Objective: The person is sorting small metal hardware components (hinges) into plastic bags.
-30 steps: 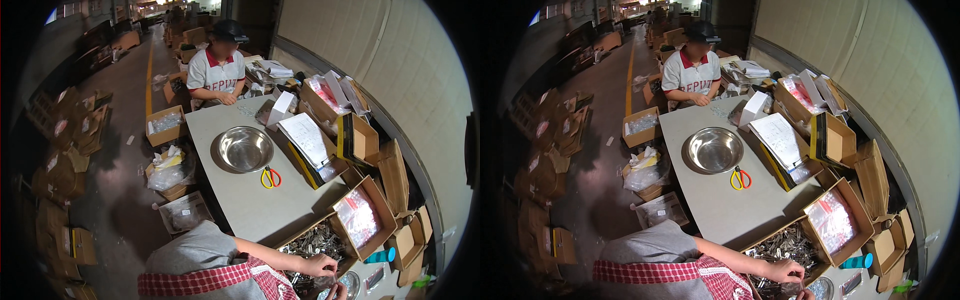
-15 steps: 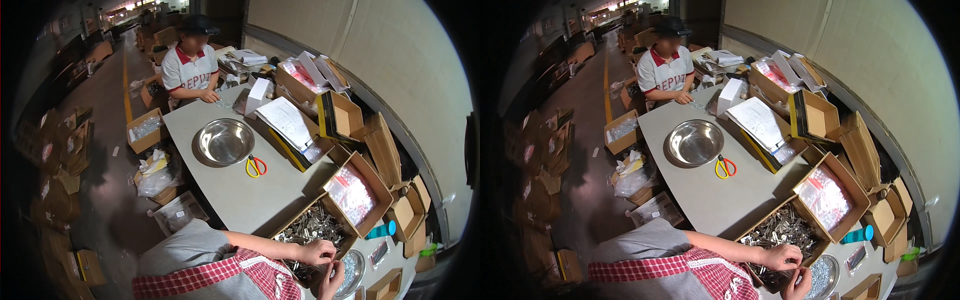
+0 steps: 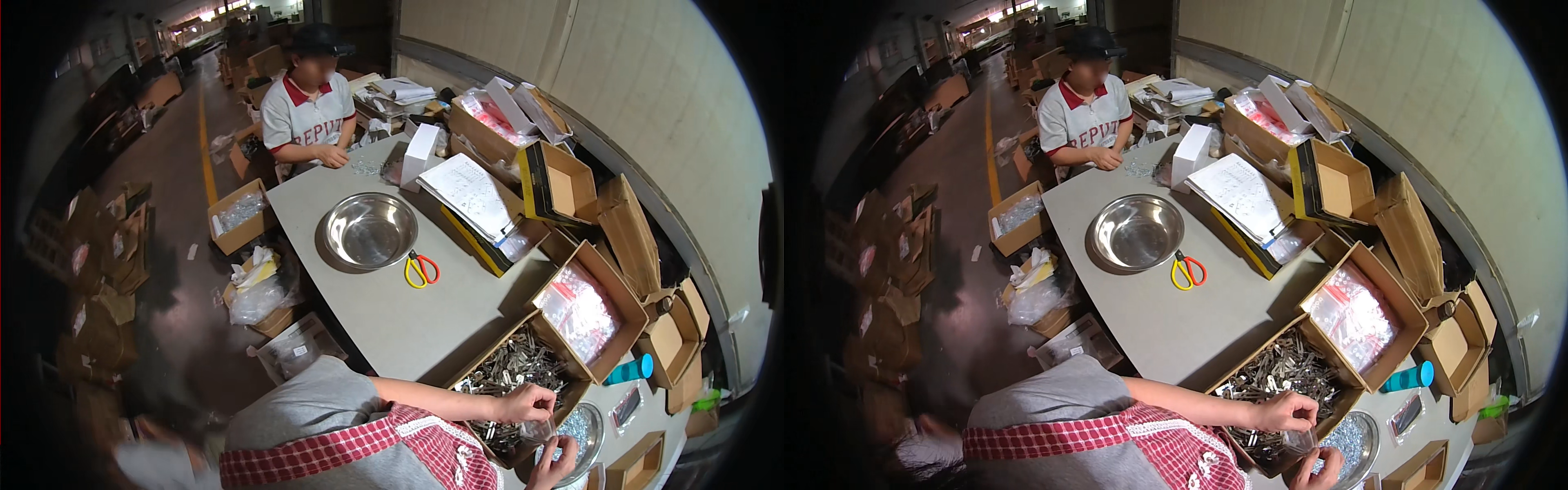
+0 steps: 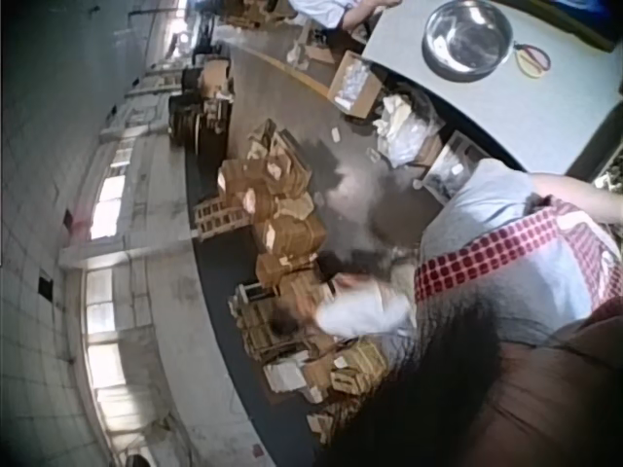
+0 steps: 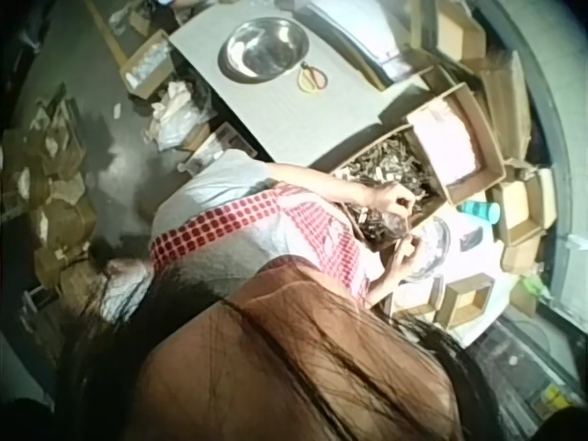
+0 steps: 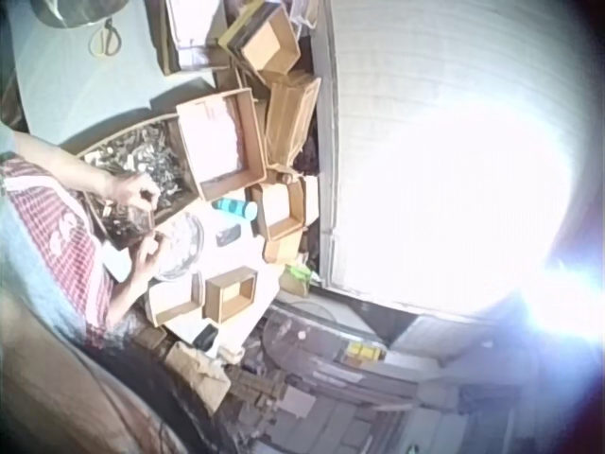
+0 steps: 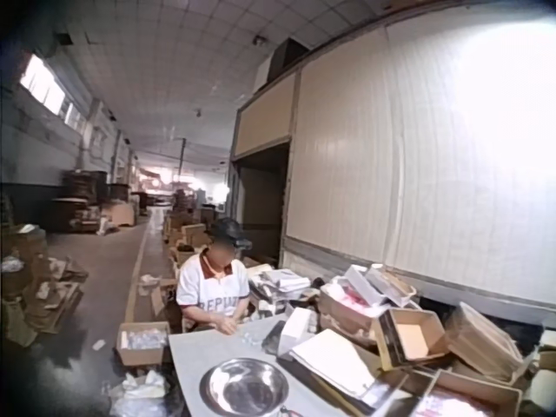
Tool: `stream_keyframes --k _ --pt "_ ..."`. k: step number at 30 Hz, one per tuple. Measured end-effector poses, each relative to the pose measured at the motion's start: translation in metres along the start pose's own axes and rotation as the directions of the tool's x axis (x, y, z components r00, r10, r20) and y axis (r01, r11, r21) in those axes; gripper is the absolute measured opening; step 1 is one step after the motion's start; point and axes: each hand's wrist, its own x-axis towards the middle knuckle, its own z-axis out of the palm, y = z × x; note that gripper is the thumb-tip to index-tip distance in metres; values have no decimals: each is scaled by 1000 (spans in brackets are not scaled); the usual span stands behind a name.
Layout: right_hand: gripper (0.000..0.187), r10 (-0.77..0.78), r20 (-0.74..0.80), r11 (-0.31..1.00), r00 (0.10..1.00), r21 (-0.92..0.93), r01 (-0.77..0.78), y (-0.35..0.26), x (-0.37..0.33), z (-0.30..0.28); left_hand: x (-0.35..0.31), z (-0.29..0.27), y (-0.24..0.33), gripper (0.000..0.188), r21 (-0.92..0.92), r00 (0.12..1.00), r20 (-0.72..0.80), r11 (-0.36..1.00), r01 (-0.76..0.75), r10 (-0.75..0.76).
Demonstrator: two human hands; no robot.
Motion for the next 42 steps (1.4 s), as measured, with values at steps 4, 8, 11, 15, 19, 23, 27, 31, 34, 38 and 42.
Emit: stream_keyframes --k 4,8,11,15,19,23,27,31,34,38,42 --pt "20 -22 -89 1000 996 -3 22 0 -1 3 1 -4 -2 15 -29 996 61 998 63 -61" --pt "22 340 -85 887 936 360 -290 -4 2 10 3 -4 -8 15 -333 969 144 912 239 -201" --pt "29 347 17 840 938 439 -319 -17 10 17 5 -3 -12 12 -436 960 149 855 280 -238" --pt "46 385 259 735 886 495 -464 19 -10 41 7 -4 -4 10 -528 914 194 748 403 -355" --pt "38 628 310 402 714 656 -639 12 -13 27 6 2 -20 13 -550 915 137 739 389 -380" --pt "16 593 76 483 802 763 -429 14 -18 29 -1 17 -20 26 -288 912 239 872 396 -334" --pt "22 623 267 360 736 737 -572 19 -13 21 2 13 -17 15 -7 965 232 992 124 -119" --pt "43 560 333 238 759 813 -532 13 -7 21 8 -5 -7 21 -241 942 160 914 327 -295" --pt "49 527 343 172 778 853 -493 2 -8 7 6 -5 2 23 -244 931 169 902 357 -323" --pt "45 549 303 192 779 862 -470 3 -16 7 6 -2 2 31 -261 932 222 903 340 -287" --pt "39 526 290 184 800 879 -440 5 -27 11 2 -1 0 35 -233 929 242 913 334 -279"
